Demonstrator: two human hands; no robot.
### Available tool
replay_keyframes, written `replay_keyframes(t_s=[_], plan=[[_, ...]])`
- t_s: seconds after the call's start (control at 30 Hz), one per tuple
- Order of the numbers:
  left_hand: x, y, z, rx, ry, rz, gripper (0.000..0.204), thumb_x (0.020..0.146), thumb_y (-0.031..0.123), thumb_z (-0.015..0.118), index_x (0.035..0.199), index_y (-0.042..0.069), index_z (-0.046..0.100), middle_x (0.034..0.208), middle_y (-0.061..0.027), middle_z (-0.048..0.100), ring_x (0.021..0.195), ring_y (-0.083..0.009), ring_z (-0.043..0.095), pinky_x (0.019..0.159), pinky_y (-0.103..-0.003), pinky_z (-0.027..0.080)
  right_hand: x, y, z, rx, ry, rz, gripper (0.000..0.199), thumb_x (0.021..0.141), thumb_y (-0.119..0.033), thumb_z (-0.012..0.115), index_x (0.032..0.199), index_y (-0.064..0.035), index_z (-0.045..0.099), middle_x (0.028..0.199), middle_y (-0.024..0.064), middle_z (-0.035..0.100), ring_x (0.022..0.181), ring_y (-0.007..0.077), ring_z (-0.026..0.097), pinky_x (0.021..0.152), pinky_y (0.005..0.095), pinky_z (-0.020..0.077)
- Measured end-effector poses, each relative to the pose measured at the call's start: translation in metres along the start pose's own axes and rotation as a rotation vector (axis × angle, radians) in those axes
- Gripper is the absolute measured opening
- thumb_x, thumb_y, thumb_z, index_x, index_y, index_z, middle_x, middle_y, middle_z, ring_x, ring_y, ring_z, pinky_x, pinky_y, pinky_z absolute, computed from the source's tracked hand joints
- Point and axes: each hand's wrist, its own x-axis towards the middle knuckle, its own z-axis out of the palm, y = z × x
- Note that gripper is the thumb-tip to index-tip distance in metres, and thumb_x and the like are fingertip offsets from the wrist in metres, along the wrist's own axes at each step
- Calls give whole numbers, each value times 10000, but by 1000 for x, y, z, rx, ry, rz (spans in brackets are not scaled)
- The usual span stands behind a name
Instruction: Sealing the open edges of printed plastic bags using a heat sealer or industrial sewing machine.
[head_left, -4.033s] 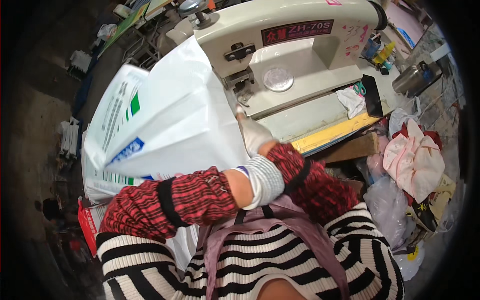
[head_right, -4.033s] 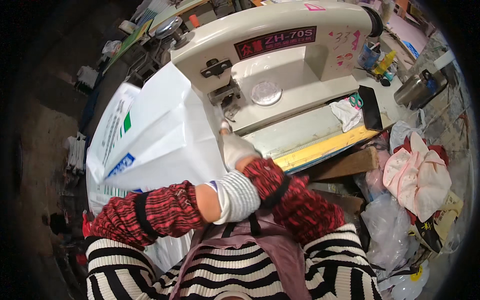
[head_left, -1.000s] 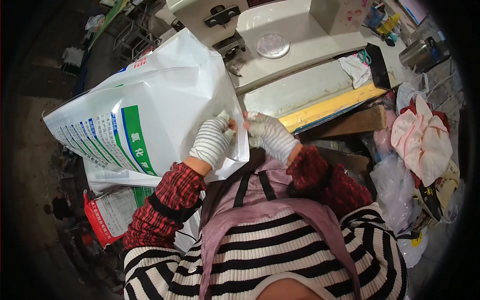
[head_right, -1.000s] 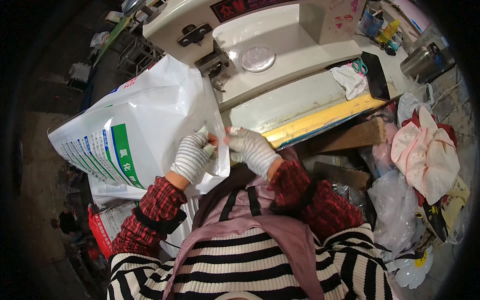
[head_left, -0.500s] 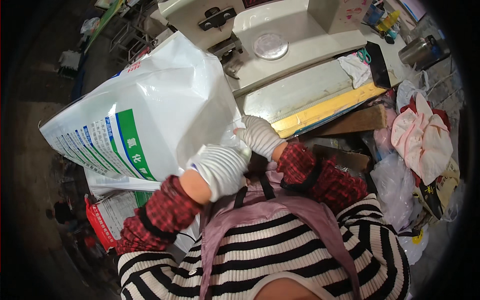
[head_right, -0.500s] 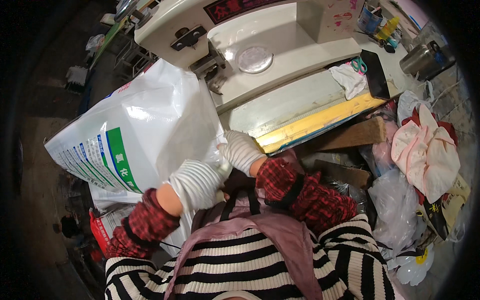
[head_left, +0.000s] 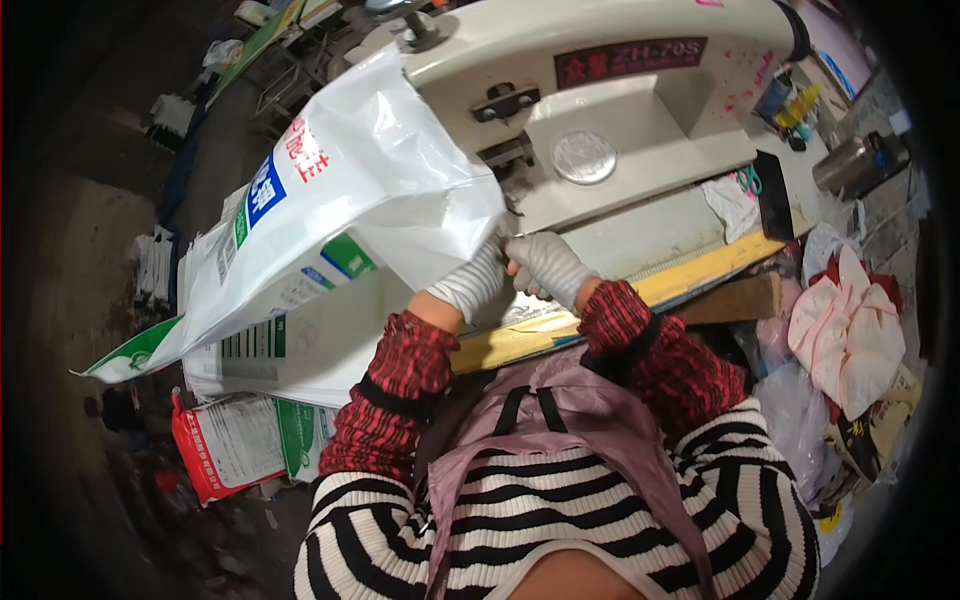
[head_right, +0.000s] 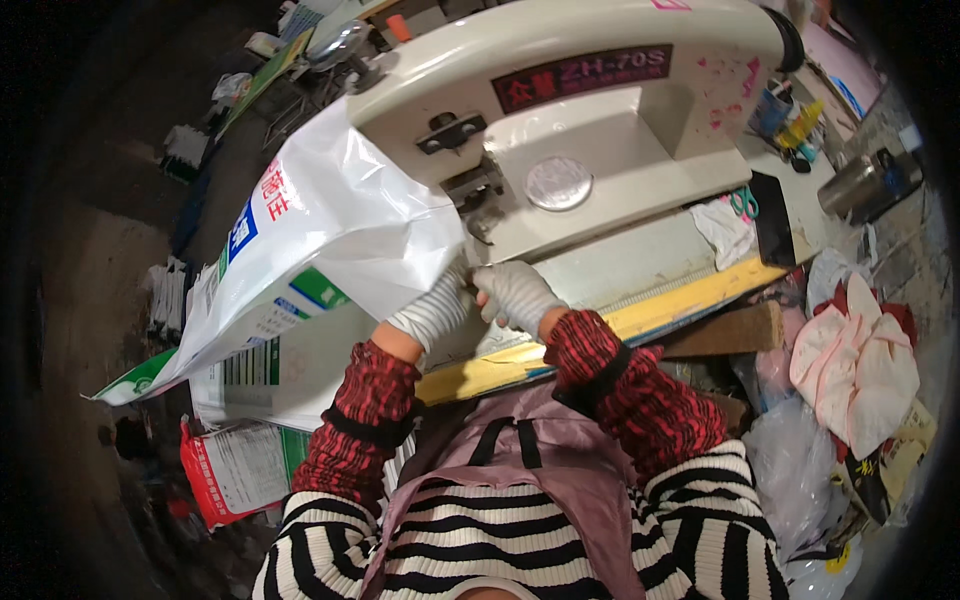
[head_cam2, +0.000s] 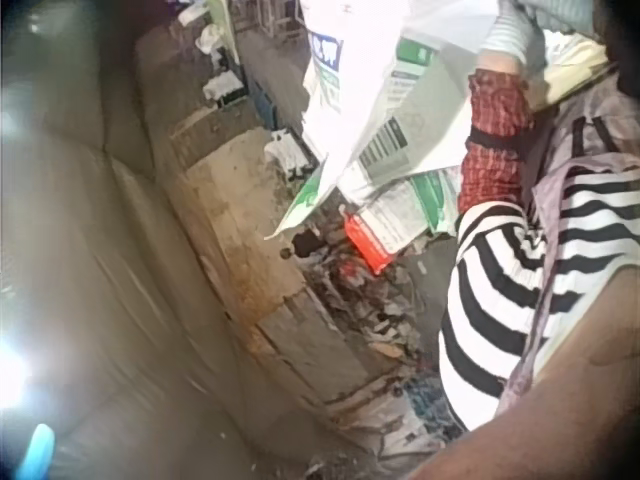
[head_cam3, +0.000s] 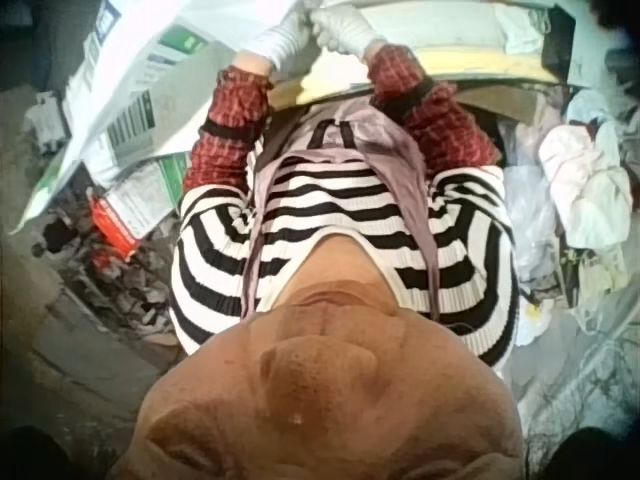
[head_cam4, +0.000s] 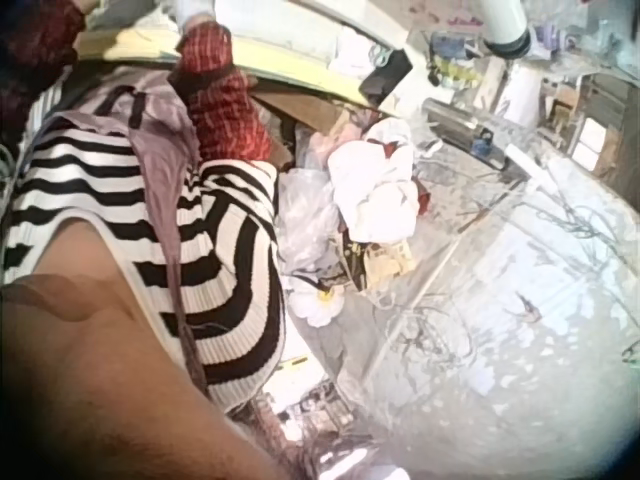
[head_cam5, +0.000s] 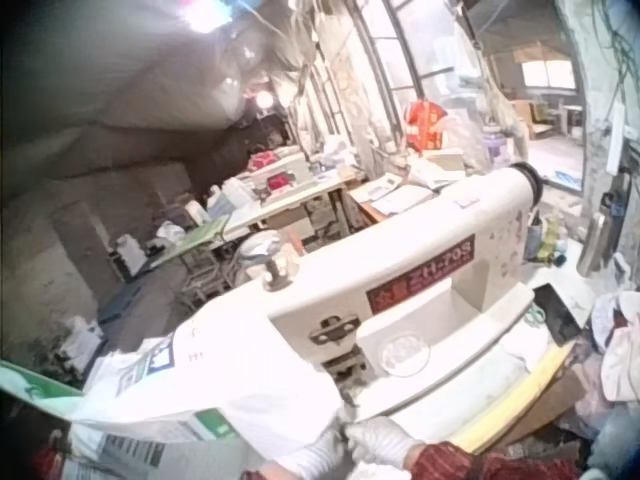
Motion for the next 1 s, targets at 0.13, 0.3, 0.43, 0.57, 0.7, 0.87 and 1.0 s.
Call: replay_keyframes(t_s=[0.13, 0.3, 0.43, 0.57, 0.7, 0.87, 1.0], plan=[[45, -68, 6, 297, 771, 235, 243, 898, 200, 511, 1074, 62, 606, 923, -138, 633, 878, -256, 568, 801, -374, 468, -15, 1, 9, 119, 8, -31, 358, 868, -389, 581, 808, -36, 569, 544, 43, 530, 409, 130, 456, 381, 255, 357], [50, -50, 15, -556, 598, -145, 358, 947, 313, 396, 1127, 60, 573, 1065, -180, 606, 1004, -339, 559, 909, -385, 427, -25, -11, 12, 147, 6, -340, 279, 852, -299, 630, 867, -28, 567, 600, 18, 555, 481, 71, 476, 443, 202, 383], [9, -42, 57, -147, 556, 2, 395, 858, 228, 554, 1195, 24, 534, 1158, -182, 573, 1041, -331, 559, 930, -392, 428, 6, -36, 29, -98, 227, -892, 347, 801, -164, 670, 1078, 18, 568, 801, 33, 653, 722, 111, 597, 690, 241, 478], [-84, 8, 46, -15, 271, -42, 561, 770, 249, 669, 1218, -17, 460, 1125, -227, 528, 1022, -389, 549, 917, -397, 426, -35, -55, 46, 86, -136, -543, 249, 762, -109, 671, 960, 38, 633, 794, 83, 665, 818, 161, 611, 777, 313, 477], [-193, -29, 41, -884, 139, -147, 534, 759, 279, 716, 1153, -6, 497, 1087, -178, 582, 968, -306, 594, 816, -381, 501, -58, -43, 55, -343, 32, -806, 131, 768, -92, 634, 876, -40, 688, 749, 122, 673, 682, 206, 633, 676, 303, 493], [-243, -115, -1, -2024, 953, -545, 404, 811, 363, 704, 1024, 49, 566, 891, -81, 601, 679, -191, 561, 545, -304, 500, -86, -44, 67, -655, 71, -1028, 123, 817, -142, 584, 828, -92, 695, 707, 156, 620, 595, 319, 581, 565, 372, 477], [-269, -199, -28, -1334, 1105, -896, 255, 814, 247, 695, 955, 69, 577, 749, -47, 589, 549, -178, 520, 417, -288, 374, -125, -46, 109, -957, 94, -1177, 48, 791, -115, 563, 810, -94, 603, 655, 135, 574, 579, 318, 584, 544, 424, 467]])
